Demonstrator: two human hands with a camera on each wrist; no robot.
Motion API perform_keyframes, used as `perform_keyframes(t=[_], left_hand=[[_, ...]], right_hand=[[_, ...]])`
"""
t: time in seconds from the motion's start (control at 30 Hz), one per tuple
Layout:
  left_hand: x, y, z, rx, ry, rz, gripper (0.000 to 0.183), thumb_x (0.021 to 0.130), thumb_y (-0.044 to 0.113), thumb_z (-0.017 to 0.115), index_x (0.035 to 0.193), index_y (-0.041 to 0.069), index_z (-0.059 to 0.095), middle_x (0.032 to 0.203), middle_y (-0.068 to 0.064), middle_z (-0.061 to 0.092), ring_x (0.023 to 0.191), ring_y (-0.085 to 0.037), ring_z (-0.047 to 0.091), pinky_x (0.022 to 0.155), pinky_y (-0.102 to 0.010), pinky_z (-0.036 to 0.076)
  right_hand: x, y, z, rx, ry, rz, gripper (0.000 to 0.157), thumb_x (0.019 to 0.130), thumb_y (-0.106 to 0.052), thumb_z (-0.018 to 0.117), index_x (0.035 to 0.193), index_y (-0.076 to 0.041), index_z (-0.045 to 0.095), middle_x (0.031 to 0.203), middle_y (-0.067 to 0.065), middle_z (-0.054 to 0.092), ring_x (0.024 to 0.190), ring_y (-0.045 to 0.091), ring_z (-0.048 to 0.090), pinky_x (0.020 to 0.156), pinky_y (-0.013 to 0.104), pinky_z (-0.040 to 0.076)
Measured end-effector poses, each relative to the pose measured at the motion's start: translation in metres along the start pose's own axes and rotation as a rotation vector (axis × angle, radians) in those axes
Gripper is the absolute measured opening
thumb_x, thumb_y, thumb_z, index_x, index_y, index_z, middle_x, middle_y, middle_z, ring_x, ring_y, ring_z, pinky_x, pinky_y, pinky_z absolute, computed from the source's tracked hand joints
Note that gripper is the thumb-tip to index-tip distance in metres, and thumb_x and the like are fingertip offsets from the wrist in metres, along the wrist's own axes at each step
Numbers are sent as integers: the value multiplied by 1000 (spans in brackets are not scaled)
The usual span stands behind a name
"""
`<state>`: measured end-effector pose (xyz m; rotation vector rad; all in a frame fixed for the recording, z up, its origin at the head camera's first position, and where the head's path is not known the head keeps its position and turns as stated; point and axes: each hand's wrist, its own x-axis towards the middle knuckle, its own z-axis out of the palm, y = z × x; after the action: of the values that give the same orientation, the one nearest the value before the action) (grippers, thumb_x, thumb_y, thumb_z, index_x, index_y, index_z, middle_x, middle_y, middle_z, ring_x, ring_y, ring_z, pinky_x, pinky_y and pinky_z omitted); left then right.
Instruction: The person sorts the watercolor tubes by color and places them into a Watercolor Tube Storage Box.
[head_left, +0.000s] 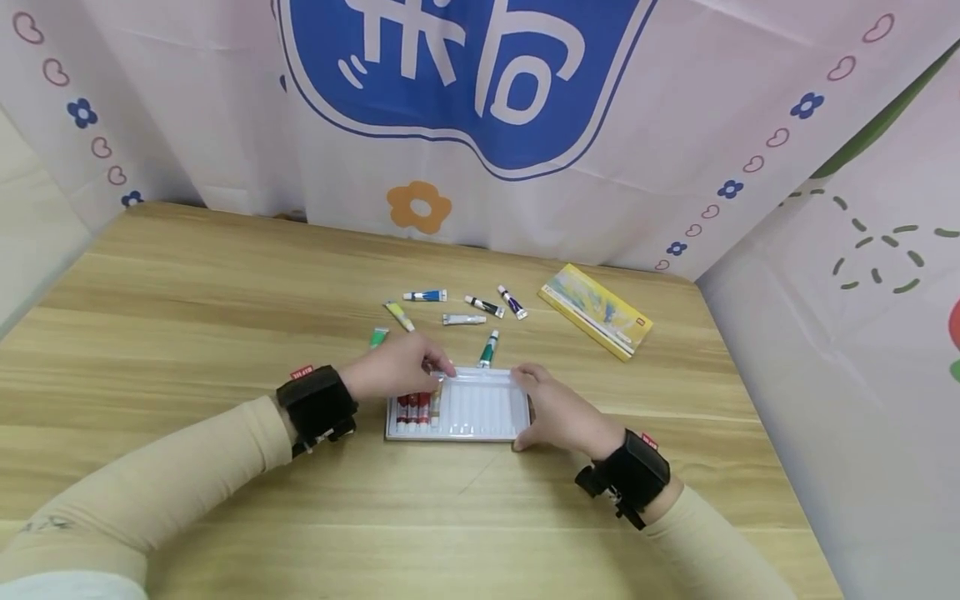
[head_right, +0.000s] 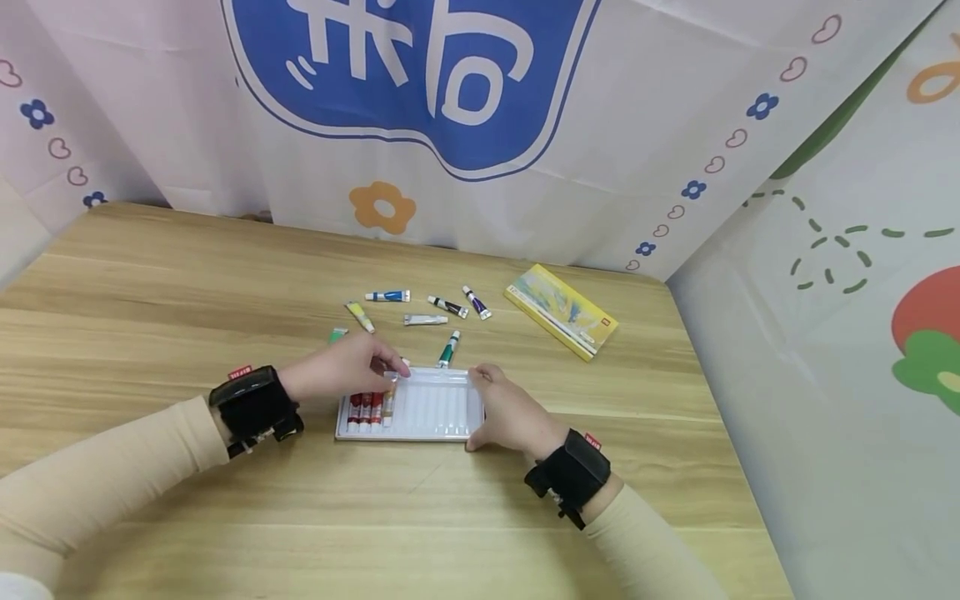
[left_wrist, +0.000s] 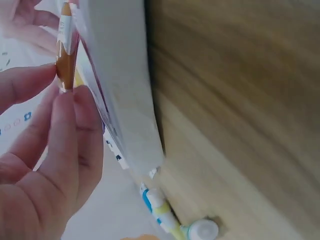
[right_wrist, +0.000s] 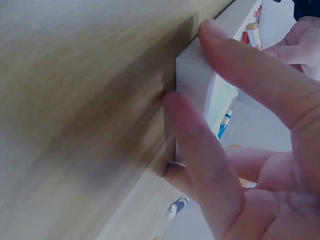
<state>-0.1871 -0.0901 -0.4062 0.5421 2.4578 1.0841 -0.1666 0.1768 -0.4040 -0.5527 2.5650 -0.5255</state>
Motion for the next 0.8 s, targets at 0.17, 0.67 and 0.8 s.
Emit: perform_keyframes(t=[0.17, 0.67, 0.8], left_hand=[[-2, 0, 6, 52, 22, 20, 20, 88, 5, 79, 108, 6, 77, 100, -3, 71, 83, -16, 62, 78, -32, 55], [-2, 9, 1, 272, -115, 144, 24, 80, 14, 88, 103, 12, 80, 103, 0, 63, 90, -16, 56, 78, -31, 49], [-5, 8, 2, 290, -118, 150, 19, 81, 13, 87, 100, 13, 81, 105, 0, 61, 91, -16, 54, 80, -30, 49]], right_hand=[[0, 0, 2, -6, -12, -4, 105, 73, -13, 94, 157, 3, 32, 162, 22, 28, 141, 39, 42, 114, 48, 38], [1, 1, -3, -2, -10, -2, 104, 74, -12, 93, 157, 3, 32, 162, 23, 28, 142, 38, 41, 114, 48, 38], [1, 1, -2, 9, -10, 0, 105, 74, -12, 94, 157, 4, 32, 162, 23, 28, 142, 38, 40, 114, 48, 37]])
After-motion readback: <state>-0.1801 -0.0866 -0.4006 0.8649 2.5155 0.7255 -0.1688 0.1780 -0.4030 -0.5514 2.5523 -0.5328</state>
